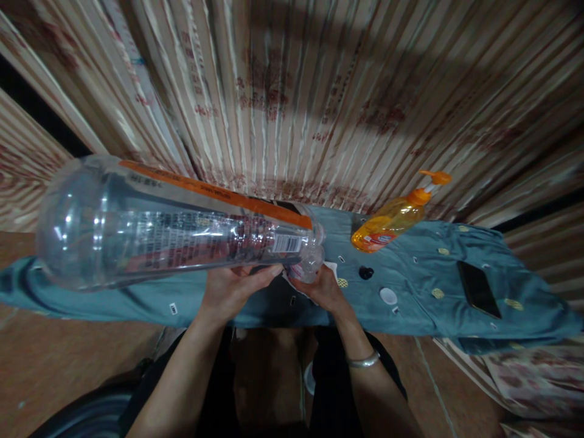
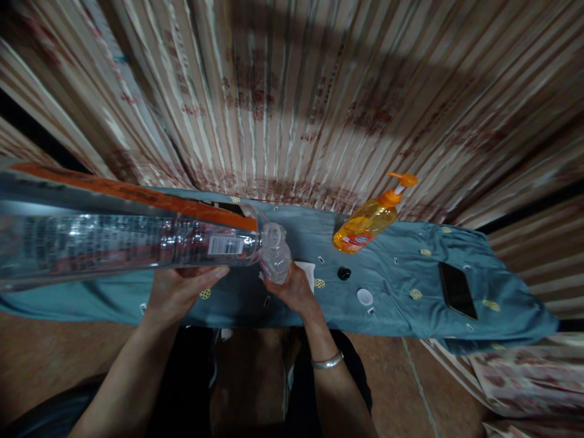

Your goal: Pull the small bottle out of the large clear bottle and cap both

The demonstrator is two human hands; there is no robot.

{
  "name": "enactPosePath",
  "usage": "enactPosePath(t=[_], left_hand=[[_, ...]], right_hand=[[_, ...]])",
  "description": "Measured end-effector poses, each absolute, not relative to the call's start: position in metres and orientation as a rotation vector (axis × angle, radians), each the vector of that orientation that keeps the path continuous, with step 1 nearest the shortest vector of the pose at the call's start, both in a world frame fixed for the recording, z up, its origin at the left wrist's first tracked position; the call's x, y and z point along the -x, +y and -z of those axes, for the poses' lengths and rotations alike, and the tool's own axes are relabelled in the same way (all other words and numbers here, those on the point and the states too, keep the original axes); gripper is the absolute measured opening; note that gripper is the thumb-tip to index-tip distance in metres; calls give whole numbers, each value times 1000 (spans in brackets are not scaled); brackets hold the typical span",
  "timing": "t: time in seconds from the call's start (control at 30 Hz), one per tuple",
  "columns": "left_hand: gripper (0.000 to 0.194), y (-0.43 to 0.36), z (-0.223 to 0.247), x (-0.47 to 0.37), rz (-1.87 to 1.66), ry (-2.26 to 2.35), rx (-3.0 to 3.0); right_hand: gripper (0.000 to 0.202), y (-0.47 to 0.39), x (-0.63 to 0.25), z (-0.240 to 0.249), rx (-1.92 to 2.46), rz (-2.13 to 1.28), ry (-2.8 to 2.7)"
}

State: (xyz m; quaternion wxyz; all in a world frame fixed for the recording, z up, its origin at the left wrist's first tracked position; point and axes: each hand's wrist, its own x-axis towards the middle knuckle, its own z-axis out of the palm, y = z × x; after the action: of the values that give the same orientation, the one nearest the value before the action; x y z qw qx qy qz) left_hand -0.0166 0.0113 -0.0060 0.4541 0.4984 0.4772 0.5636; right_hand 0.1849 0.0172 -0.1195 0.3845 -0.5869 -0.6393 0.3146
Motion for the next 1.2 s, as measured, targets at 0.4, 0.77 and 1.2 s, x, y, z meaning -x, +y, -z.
enactPosePath(t=[0.4,0.77,1.2], left_hand=[[38,11,0,11,-1377,1153,-1118],[36,12,3,14,-1414,1101,-1151],[30,10,4,15,-1425,1118,-1182]], right_hand=[[42,17,-186,119,1499,-814,-1645],[41,17,-186,118,1489,-808,-1639],[41,16,-185,115,1476,-859,-1612]])
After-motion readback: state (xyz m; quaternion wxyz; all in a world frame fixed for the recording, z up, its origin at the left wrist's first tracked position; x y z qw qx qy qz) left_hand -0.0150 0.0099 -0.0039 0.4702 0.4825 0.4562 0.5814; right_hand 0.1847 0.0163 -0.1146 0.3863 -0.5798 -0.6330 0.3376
